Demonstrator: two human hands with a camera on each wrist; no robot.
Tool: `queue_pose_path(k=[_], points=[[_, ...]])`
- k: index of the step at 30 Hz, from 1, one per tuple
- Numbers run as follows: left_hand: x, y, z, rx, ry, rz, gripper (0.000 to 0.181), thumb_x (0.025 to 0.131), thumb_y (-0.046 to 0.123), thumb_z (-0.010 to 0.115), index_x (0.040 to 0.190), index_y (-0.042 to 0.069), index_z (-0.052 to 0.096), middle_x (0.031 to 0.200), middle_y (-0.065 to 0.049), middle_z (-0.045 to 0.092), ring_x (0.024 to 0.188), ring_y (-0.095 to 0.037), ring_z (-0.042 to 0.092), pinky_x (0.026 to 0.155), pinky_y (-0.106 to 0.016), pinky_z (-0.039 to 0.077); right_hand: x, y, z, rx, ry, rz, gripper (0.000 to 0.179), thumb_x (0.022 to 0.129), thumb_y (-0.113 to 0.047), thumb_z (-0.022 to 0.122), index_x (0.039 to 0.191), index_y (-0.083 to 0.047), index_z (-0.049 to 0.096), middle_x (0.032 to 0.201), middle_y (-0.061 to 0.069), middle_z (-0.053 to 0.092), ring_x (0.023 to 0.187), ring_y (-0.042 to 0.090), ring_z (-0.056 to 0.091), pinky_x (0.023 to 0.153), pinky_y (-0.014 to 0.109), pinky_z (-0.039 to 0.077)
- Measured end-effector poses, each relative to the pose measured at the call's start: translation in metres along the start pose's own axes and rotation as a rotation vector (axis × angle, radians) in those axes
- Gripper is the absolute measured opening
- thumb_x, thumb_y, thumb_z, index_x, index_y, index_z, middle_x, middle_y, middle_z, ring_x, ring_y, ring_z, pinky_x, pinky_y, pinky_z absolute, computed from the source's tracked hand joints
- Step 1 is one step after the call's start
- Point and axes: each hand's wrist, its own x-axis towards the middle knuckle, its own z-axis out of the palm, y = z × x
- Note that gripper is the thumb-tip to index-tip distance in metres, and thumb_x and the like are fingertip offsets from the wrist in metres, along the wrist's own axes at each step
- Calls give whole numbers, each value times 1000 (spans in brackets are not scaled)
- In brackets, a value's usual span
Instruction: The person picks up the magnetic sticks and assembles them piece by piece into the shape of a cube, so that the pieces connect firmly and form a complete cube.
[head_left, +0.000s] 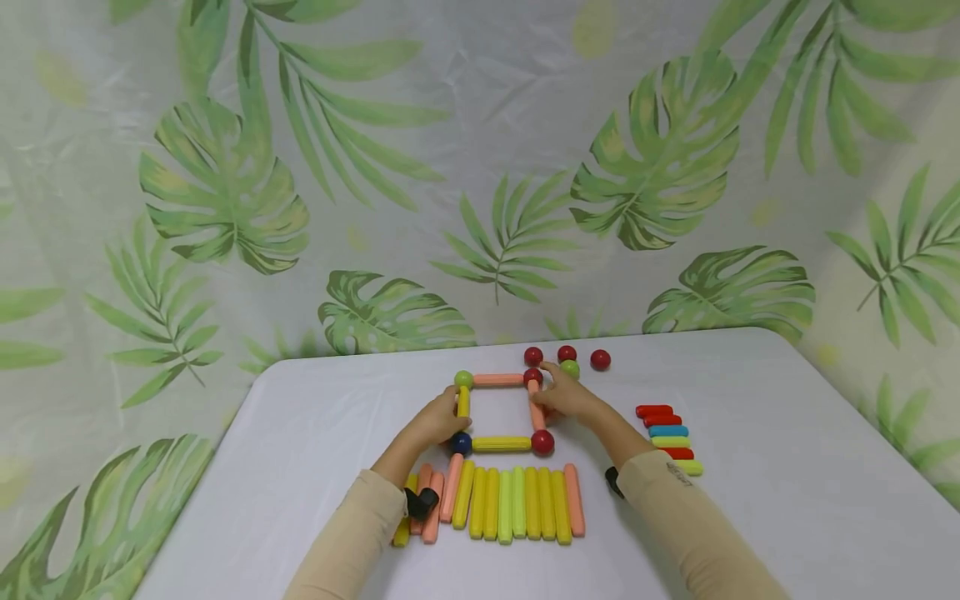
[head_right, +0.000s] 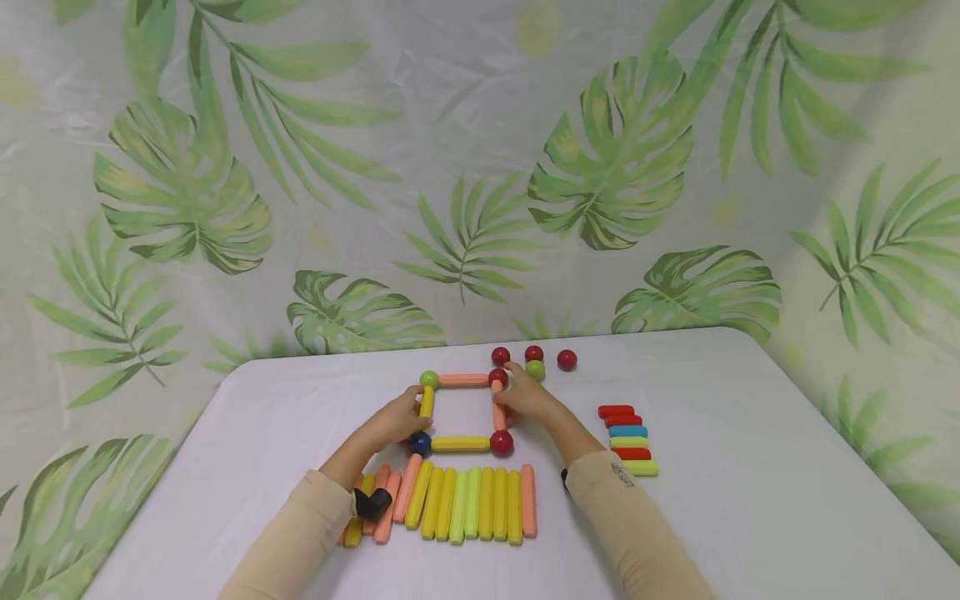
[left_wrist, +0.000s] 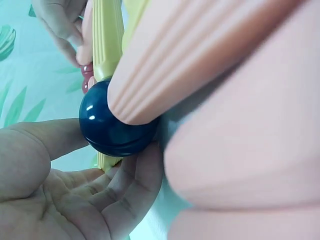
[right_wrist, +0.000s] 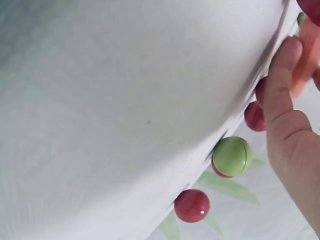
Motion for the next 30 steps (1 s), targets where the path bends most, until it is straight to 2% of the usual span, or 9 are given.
queue_pose_path(k=[3, 7, 15, 19, 23, 27, 30], points=[[1, 3, 1, -9, -10, 2, 64, 85, 13, 62, 135, -5, 26, 107, -19, 55, 89, -23, 53, 78, -37, 45, 1, 3, -2, 23, -25, 54, 71, 85, -8, 57, 142, -7, 16, 87, 16, 54, 55, 20, 55, 55, 31, 52], [2, 6, 3, -21, -25, 7, 65, 85, 14, 63, 135, -4, 26, 106, -18, 55, 85, -22, 54, 75, -36, 45, -2, 4, -9, -1, -43, 72, 70, 85, -8, 56, 142, -8, 16, 86, 17, 51, 59, 21, 56, 56, 30, 52], [0, 15, 9, -137, -93, 14, 69, 84, 11, 63, 137, -5, 22, 111, -22, 52, 77, -21, 55, 59, -29, 47, -5, 9, -20, -31, 0, 48, 69, 81, -8, 57, 140, -6, 21, 85, 14, 47, 59, 20, 52, 57, 31, 51], [-5, 16, 9, -160, -113, -5, 70, 85, 16, 62, 138, -4, 21, 114, -21, 50, 76, -20, 55, 66, -32, 47, -5, 11, -24, -32, -2, 29, 70, 81, -7, 57, 140, -4, 20, 84, 13, 47, 58, 19, 51, 57, 31, 51], [-21, 14, 6, -86, -98, -19, 70, 84, 25, 64, 135, -5, 27, 102, -16, 54, 74, -19, 54, 69, -36, 46, -7, 12, -26, -52, 4, 3, 69, 83, -11, 59, 140, -3, 20, 85, 14, 48, 63, 20, 53, 60, 30, 50], [-44, 13, 10, 16, -83, -1, 61, 82, 29, 66, 122, -8, 39, 82, -9, 53, 66, -19, 50, 57, -32, 44, -20, 12, -35, -111, 45, -65, 61, 86, -17, 59, 137, -4, 27, 95, 14, 50, 76, 23, 56, 67, 30, 50], [-57, 15, 16, 68, -60, 19, 48, 81, 28, 67, 106, -6, 46, 74, -7, 51, 61, -19, 47, 51, -29, 39, -42, 13, -46, -203, 73, -162, 53, 88, -22, 59, 132, -4, 35, 103, 14, 51, 87, 26, 56, 73, 34, 50]])
